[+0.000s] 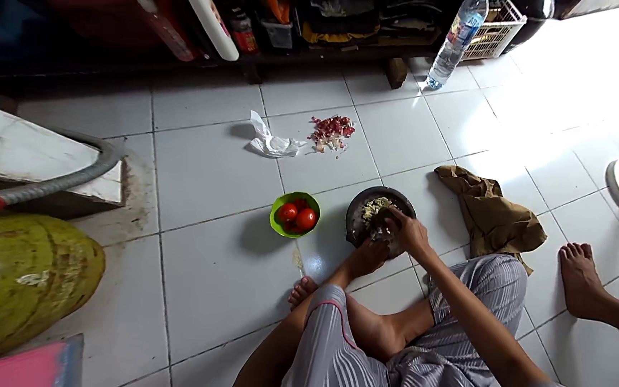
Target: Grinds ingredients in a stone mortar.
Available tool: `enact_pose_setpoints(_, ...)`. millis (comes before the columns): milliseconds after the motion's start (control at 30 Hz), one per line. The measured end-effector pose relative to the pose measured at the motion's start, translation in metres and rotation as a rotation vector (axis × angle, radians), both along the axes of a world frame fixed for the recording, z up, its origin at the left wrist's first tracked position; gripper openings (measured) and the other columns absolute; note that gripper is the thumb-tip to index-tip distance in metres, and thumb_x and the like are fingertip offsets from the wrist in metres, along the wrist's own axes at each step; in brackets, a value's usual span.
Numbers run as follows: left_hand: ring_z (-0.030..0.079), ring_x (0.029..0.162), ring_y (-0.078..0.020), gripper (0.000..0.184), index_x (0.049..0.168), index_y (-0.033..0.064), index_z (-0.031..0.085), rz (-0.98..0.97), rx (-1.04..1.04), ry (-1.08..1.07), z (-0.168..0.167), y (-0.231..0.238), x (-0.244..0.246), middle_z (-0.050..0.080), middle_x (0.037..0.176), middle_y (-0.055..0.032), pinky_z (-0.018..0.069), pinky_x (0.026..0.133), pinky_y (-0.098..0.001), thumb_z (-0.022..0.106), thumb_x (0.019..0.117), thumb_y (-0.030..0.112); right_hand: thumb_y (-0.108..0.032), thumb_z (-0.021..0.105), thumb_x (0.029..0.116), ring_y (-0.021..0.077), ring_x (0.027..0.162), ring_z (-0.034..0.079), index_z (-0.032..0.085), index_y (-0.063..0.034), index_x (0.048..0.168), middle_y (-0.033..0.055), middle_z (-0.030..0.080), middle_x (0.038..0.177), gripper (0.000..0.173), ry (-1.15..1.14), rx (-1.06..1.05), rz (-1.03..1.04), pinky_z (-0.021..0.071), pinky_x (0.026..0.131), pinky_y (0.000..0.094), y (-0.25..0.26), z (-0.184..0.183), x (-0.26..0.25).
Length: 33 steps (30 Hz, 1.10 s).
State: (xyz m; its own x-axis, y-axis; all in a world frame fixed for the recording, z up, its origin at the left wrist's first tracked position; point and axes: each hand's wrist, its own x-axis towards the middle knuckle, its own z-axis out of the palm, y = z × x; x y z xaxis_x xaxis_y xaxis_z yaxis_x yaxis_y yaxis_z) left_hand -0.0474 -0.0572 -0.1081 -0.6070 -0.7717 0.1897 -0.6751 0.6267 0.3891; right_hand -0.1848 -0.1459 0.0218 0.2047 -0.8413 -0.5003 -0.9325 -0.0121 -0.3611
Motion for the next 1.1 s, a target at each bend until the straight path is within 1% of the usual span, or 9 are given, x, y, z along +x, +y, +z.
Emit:
enact_pose_setpoints(133,0.068,0.113,-0.0383,0.033,0.116,-0.0063,0.068,0.041,-0.188,0.065,-0.016,0.003,-0.001,0.069,0.124,-0.0208,0.0537,0.089,-0.0552,0.066,0.092,0.016,-0.038,0.048,0.1083,0.0445,0.092,0.071,0.05,-0.0203,0.154,0.0228,0.075,0.095,0.049,-0.048,-0.193,-0.015,0.0521,0.083,0.0603,0.018,-0.013,0.001)
enact_pose_setpoints(233,0.07,0.11,-0.0361,0.029,0.113,-0.0034,0.072,0.066,-0.186,0.025,-0.013,0.001,-0.004,0.072,0.12,-0.0182,0.055,0.086,-0.0536,0.063,0.0935,0.016,-0.042,0.042,0.1098,0.0449,0.1,0.07,0.042,-0.024,0.159,0.0226,0.074,0.105,0.052,0.048,-0.044,0.085,0.0512,0.089,0.0606,0.02,-0.034,-0.001)
enact_pose_setpoints(400,0.068,0.113,-0.0412,0.032,0.116,-0.0091,0.068,0.026,-0.111,0.093,-0.005,0.004,0.0,0.069,0.123,-0.024,0.0524,0.091,-0.0569,0.064,0.0933,0.014,-0.043,0.045,0.1093,0.043,0.101,0.07,0.049,-0.0237,0.155,0.0219,0.075,0.105,0.05,0.007,-0.092,0.0,0.0502,0.089,0.0593,0.013,0.005,0.002)
enact_pose_setpoints(533,0.054,0.133,-0.0445,0.04,0.136,-0.01,0.057,0.025,0.258,-0.092,0.029,0.002,-0.003,0.058,0.142,-0.0261,0.0381,0.11,-0.0603,0.046,0.1052,0.013,-0.042,0.042,0.1101,0.0455,0.101,0.07,0.043,-0.0219,0.159,0.0238,0.074,0.105,0.052,0.041,-0.049,0.076,0.051,0.089,0.0607,0.023,-0.027,0.005)
enact_pose_setpoints(633,0.058,0.128,-0.0445,0.035,0.128,-0.0104,0.062,0.011,0.131,-0.045,0.018,0.001,0.0,0.061,0.137,-0.0258,0.0438,0.104,-0.0611,0.052,0.1027,0.011,-0.044,0.042,0.1101,0.0444,0.111,0.067,0.046,-0.0227,0.157,0.0231,0.072,0.117,0.051,0.063,0.045,0.094,0.0488,0.095,0.0611,0.003,-0.004,0.005)
enact_pose_setpoints(733,0.067,0.114,-0.0396,0.032,0.116,-0.0075,0.067,0.035,-0.135,0.059,-0.013,0.004,0.0,0.068,0.125,-0.0223,0.0529,0.091,-0.0569,0.065,0.093,0.015,-0.043,0.045,0.1091,0.0434,0.102,0.07,0.047,-0.0248,0.156,0.0213,0.075,0.106,0.051,0.033,-0.081,0.02,0.0504,0.089,0.0595,0.012,0.007,0.006)
enact_pose_setpoints(867,0.055,0.133,-0.0419,0.038,0.135,-0.0079,0.059,0.032,0.18,-0.06,0.009,0.002,-0.002,0.058,0.143,-0.0236,0.0397,0.108,-0.0605,0.045,0.1059,0.013,-0.041,0.041,0.1102,0.0466,0.1,0.07,0.041,-0.0218,0.159,0.0242,0.074,0.105,0.053,0.062,-0.037,0.133,0.0516,0.088,0.062,0.024,-0.033,0.002)
enact_pose_setpoints(967,0.062,0.123,-0.0434,0.032,0.122,-0.0093,0.066,0.012,0.063,0.036,0.002,-0.001,0.0,0.064,0.132,-0.0251,0.0467,0.099,-0.0613,0.059,0.099,0.012,-0.044,0.041,0.1104,0.0447,0.111,0.068,0.044,-0.0234,0.158,0.0233,0.072,0.119,0.052,0.056,0.057,0.1,0.049,0.096,0.0612,0.003,-0.004,0.001)
enact_pose_setpoints(1100,0.067,0.115,-0.0405,0.033,0.118,-0.0078,0.066,0.039,-0.085,0.08,-0.009,0.003,0.0,0.068,0.126,-0.0231,0.0517,0.093,-0.0576,0.066,0.0931,0.014,-0.042,0.043,0.1096,0.0432,0.097,0.071,0.046,-0.0221,0.157,0.022,0.075,0.101,0.051,0.031,-0.132,0.047,0.0518,0.086,0.0588,0.015,-0.001,0.003)
